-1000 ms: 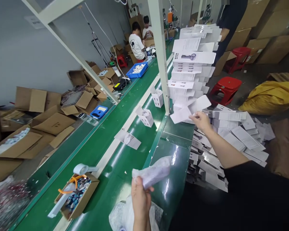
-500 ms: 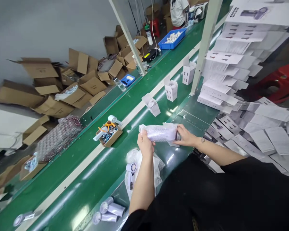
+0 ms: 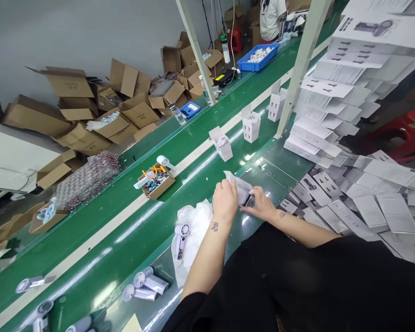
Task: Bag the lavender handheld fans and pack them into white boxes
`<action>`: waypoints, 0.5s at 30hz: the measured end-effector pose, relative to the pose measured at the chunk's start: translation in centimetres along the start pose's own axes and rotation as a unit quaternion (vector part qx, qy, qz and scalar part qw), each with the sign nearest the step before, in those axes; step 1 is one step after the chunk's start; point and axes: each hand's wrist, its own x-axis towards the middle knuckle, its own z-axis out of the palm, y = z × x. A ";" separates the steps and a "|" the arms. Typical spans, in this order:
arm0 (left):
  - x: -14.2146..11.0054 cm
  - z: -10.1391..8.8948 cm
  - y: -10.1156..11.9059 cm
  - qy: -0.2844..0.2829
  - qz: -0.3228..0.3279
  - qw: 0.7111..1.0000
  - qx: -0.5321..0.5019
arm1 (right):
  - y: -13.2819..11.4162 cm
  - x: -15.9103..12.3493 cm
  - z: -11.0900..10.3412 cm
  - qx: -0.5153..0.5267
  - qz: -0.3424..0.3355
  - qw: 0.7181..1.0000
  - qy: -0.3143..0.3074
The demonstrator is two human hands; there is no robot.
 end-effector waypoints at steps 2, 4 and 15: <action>-1.1 0.8 0.4 -0.028 0.034 0.999 -0.009 | -0.6 0.1 0.5 -0.007 -0.022 1.000 0.002; -2.1 1.8 0.4 -0.029 0.071 0.997 -0.016 | -0.7 0.3 0.6 -0.001 -0.031 0.999 0.012; -4.7 3.2 -1.6 -0.048 0.185 0.973 -0.130 | -0.5 3.0 -2.6 0.142 0.068 0.978 -0.134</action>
